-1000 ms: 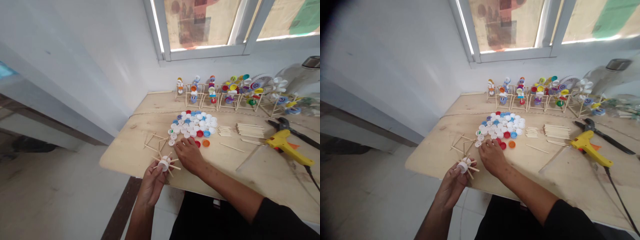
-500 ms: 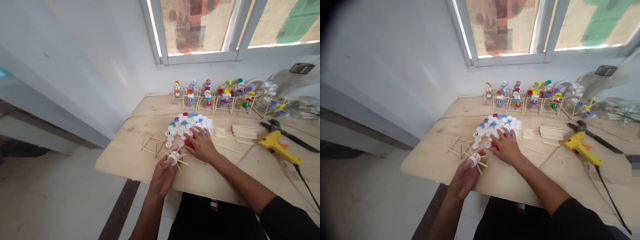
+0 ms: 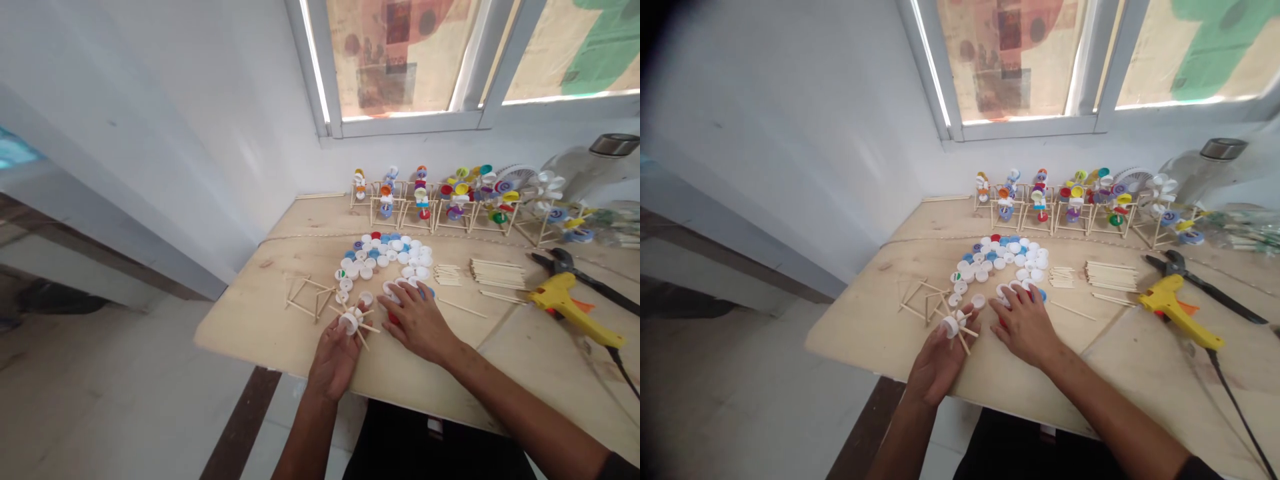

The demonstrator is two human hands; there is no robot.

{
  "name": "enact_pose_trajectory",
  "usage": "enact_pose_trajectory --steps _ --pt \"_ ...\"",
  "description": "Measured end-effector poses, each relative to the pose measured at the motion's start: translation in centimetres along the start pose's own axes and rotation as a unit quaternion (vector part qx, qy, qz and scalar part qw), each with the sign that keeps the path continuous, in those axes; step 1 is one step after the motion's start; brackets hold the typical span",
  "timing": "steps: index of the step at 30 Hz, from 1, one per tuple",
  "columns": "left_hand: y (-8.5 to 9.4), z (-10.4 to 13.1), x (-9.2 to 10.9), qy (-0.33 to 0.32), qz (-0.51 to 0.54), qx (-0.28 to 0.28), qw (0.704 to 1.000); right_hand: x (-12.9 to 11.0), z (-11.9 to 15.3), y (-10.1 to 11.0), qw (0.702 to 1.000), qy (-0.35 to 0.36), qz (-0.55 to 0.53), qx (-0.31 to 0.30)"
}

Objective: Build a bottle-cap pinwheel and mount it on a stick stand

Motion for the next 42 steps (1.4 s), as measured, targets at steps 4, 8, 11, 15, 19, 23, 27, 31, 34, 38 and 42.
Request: enact_pose_trajectory --steps 4,8,11,15,19,23,27,31,34,38,42 --pt "0.9 0.2 -0.2 0.004 0.021 0.015 1.000 -0.6 -2.5 1.0 1.000 -0.005 -0.014 0.027" --pt "1.6 0.3 -0.4 0.006 0.033 0.023 0.999 -2.8 -6.9 -0.3 1.000 0.026 -0.017 -0.007" --pt "1.9 0.3 -0.5 0.009 0.044 0.024 0.999 -4.4 -9.4 -2.0 0.996 0.063 -0.016 -0.057" --pt "2.0 0.2 -0.6 0.008 0.050 0.018 0.999 -4.8 -10.5 -3.7 0.989 0.087 -0.012 -0.118" --pt "1.8 0.2 -0.6 0.004 0.055 0.004 0.998 -4.0 -9.2 -3.9 0.986 0.089 -0.006 -0.141" --pt "1.5 0.2 -0.5 0.002 0.047 -0.003 0.999 -2.8 -6.6 -2.9 0.990 0.078 0.005 -0.121" --pt "1.3 0.2 -0.4 -0.002 0.039 -0.006 0.999 -1.8 -4.3 -1.7 0.993 0.060 0.018 -0.099" --pt "1.3 0.2 -0.5 0.012 0.061 0.002 0.998 -1.4 -3.1 -1.0 0.995 0.047 0.023 -0.083" --pt "1.1 0.1 -0.4 0.024 0.082 0.013 0.996 -1.4 -2.5 -0.8 0.996 0.045 0.019 -0.073" --pt "0.8 -0.2 -0.3 0.033 0.092 0.026 0.995 -1.3 -1.9 -0.4 0.997 0.048 0.004 -0.068" --pt "0.4 -0.4 -0.2 0.032 0.091 0.021 0.995 -0.9 -3.2 0.5 0.997 0.048 -0.015 -0.061"
Point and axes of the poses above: each hand's wrist, its own z-axis away from the middle knuckle, its own y-axis out of the back of the hand, x = y × z, the point moved 9 cm from there along -z, towards the middle knuckle, and after that the axes turned 13 degrees about -y, right-handed, at the moved point
